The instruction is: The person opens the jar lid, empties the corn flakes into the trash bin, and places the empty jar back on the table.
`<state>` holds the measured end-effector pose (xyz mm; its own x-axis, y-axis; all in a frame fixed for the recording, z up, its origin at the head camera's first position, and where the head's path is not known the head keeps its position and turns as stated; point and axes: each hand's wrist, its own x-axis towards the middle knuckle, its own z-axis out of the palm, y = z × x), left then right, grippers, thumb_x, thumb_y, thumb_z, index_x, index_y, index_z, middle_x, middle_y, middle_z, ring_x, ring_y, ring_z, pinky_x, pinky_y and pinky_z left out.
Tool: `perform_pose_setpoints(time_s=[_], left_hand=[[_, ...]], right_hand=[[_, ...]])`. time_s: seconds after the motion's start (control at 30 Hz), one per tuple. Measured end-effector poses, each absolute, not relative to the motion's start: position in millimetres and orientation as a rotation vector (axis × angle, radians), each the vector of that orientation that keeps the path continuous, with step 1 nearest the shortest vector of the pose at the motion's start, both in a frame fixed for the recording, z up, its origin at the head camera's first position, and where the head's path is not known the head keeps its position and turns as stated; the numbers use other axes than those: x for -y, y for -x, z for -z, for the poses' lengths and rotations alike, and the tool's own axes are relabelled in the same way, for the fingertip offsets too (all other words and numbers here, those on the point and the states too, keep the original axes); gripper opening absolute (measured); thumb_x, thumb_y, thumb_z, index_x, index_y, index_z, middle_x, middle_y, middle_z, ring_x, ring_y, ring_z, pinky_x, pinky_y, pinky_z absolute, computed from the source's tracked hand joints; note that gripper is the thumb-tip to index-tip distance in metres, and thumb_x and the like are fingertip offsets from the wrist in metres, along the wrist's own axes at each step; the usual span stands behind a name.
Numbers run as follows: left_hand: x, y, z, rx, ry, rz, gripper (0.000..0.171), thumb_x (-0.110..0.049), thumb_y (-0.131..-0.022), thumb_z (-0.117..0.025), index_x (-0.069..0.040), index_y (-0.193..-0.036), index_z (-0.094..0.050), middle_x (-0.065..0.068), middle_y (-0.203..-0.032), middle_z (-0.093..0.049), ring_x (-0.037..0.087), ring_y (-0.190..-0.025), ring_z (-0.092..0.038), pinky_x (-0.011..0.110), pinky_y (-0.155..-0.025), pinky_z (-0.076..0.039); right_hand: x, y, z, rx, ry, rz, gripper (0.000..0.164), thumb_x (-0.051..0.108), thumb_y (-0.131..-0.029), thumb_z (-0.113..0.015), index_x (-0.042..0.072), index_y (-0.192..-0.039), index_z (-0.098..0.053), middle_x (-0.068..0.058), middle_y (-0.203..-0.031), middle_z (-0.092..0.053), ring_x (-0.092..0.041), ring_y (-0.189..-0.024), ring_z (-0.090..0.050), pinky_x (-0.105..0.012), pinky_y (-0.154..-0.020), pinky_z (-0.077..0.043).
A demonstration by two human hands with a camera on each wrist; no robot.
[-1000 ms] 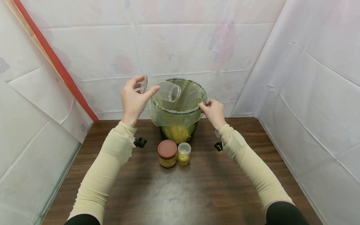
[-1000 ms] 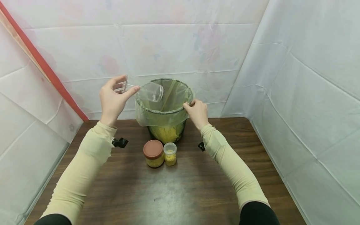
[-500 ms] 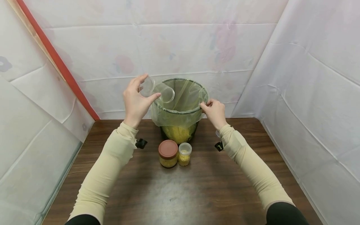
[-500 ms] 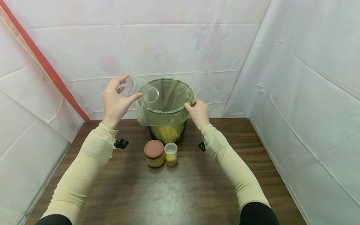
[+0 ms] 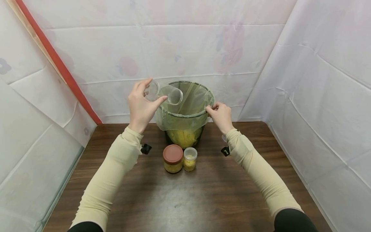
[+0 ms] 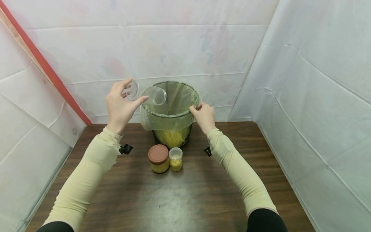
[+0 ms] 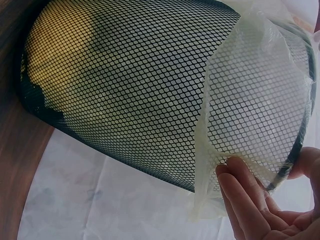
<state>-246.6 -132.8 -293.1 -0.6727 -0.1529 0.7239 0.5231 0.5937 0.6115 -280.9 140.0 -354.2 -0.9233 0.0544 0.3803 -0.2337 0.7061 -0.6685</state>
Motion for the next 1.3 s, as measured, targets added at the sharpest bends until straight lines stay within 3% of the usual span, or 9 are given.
perform_pose_setpoints(time_s=[0.17,0.43,0.7,0.9,1.13,1.3], left_hand=[[133.7,245.1,290.7,2.045,0.246,1.237,0.069,-0.035,-0.071,-0.083,-0.006,-0.128,-0.058,0.012,-0.121,-0.06,0.022,-0.104,-0.06,0.032,-0.085,-0.053],[134.4,246.5,294.2,2.051,0.264,1.104,0.069,-0.028,-0.066,-0.087,-0.004,-0.126,-0.06,0.017,-0.118,-0.06,0.028,-0.103,-0.058,0.039,-0.083,-0.051],[137.0,246.1,293.1,2.045,0.212,1.335,0.07,-0.04,-0.074,-0.08,-0.004,-0.129,-0.056,0.012,-0.121,-0.059,0.023,-0.104,-0.059,0.03,-0.087,-0.052],[137.2,246.2,296.3,2.058,0.254,1.147,0.07,-0.028,-0.067,-0.086,-0.002,-0.126,-0.059,0.018,-0.117,-0.059,0.029,-0.103,-0.057,0.04,-0.084,-0.051],[135.5,245.6,295.9,2.038,0.226,1.31,0.067,-0.038,-0.074,-0.08,-0.005,-0.128,-0.057,0.011,-0.12,-0.058,0.023,-0.104,-0.059,0.033,-0.086,-0.053],[134.5,245.9,297.0,2.056,0.249,1.165,0.069,-0.03,-0.069,-0.085,-0.003,-0.127,-0.058,0.016,-0.118,-0.058,0.029,-0.103,-0.057,0.04,-0.085,-0.05]], right_hand=[[-138.2,281.8,354.3,2.534,-0.121,-1.066,0.027,0.031,-0.087,-0.057,0.011,-0.069,-0.063,-0.005,-0.061,-0.068,-0.019,-0.051,-0.058,-0.032,-0.066,-0.044],[-137.5,282.0,353.3,2.527,-0.128,-1.071,0.025,0.027,-0.087,-0.059,0.01,-0.07,-0.063,-0.004,-0.06,-0.067,-0.018,-0.049,-0.057,-0.032,-0.062,-0.043],[-137.2,280.7,352.2,2.533,-0.113,-1.073,0.026,0.03,-0.087,-0.058,0.01,-0.072,-0.064,-0.004,-0.06,-0.067,-0.017,-0.049,-0.057,-0.033,-0.067,-0.044],[-137.7,280.9,352.6,2.535,-0.116,-1.069,0.026,0.03,-0.087,-0.058,0.01,-0.071,-0.063,-0.003,-0.06,-0.068,-0.018,-0.05,-0.058,-0.034,-0.071,-0.044],[-138.2,281.2,353.6,2.53,-0.146,-1.073,0.026,0.028,-0.088,-0.058,0.01,-0.07,-0.062,-0.006,-0.06,-0.067,-0.018,-0.05,-0.057,-0.033,-0.066,-0.043],[-138.1,281.0,353.2,2.534,-0.137,-1.078,0.025,0.028,-0.088,-0.059,0.009,-0.071,-0.063,-0.005,-0.061,-0.068,-0.018,-0.05,-0.057,-0.033,-0.067,-0.043]])
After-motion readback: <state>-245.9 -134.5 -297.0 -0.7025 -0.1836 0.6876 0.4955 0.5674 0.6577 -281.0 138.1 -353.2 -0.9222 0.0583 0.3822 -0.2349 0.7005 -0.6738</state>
